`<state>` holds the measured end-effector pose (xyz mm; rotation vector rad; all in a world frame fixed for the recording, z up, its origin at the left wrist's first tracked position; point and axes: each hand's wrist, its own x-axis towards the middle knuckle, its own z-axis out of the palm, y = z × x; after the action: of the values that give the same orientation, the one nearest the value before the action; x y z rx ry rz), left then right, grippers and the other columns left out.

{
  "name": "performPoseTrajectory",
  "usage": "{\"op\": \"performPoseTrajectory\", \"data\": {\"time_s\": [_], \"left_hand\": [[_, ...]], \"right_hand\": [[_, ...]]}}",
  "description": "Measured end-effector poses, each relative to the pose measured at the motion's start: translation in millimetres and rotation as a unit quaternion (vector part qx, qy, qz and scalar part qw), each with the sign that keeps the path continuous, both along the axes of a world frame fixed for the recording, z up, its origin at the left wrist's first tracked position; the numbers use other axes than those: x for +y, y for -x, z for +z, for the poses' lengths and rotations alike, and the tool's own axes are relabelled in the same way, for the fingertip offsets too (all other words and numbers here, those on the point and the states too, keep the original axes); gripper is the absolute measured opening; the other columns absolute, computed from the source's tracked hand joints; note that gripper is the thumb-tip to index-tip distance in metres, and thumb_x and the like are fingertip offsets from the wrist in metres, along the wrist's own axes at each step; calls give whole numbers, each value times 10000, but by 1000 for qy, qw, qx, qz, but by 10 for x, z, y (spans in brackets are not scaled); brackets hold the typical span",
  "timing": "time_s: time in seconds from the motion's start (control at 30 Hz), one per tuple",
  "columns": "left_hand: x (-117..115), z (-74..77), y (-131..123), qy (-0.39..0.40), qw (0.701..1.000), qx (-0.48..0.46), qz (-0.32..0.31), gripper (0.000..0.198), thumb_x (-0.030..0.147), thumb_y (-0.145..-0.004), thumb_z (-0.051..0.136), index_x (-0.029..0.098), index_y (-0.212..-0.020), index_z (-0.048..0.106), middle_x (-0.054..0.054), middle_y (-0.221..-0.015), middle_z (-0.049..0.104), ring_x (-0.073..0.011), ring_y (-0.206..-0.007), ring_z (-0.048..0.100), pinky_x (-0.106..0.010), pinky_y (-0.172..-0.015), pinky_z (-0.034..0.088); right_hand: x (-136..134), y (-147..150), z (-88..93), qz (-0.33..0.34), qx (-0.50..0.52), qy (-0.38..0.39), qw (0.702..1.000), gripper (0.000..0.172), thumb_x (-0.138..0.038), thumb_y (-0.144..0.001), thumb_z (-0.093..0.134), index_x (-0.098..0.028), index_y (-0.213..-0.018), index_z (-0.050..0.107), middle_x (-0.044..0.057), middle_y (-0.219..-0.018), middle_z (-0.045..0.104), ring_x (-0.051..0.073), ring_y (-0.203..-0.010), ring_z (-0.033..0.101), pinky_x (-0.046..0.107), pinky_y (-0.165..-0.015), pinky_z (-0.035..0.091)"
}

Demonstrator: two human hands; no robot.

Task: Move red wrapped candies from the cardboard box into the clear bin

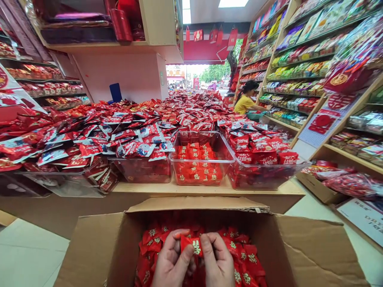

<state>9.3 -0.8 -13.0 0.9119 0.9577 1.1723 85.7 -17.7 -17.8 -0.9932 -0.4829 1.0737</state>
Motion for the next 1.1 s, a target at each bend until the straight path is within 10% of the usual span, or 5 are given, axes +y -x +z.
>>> {"op": "performPoseTrajectory", "data": {"time_s": [0.4, 0.53, 1.1], "left_hand": [[29, 32, 136, -23, 996, 41, -72, 355, 367, -686, 644, 247, -999, 528, 49, -582, 560, -92, -489, 495, -185, -461, 430], [46, 15, 184, 20, 994, 97, -45, 244, 338, -588, 724, 189, -764, 643, -5, -731, 628, -127, -601, 545, -195, -495, 461], [13, -74, 220, 115, 992, -46, 7, 227, 320, -480, 787, 160, -617, 703, -17, -573, 669, -127, -534, 561, -199, -468, 467]], "right_hand": [[17, 32, -103, -19, 11, 48, 999, 361, -489, -617, 641, -165, -575, 488, -96, -413, 374, 31, -322, 285, 137, -316, 239], [-9, 54, -115, -11, -19, -3, 1000, 300, -409, -663, 629, -163, -541, 508, -54, -485, 434, 73, -439, 381, 164, -407, 339], [-35, 2, -302, 52, -164, -7, 985, 239, -394, -691, 599, -161, -637, 601, -8, -565, 532, 119, -519, 468, 206, -482, 379]]}}
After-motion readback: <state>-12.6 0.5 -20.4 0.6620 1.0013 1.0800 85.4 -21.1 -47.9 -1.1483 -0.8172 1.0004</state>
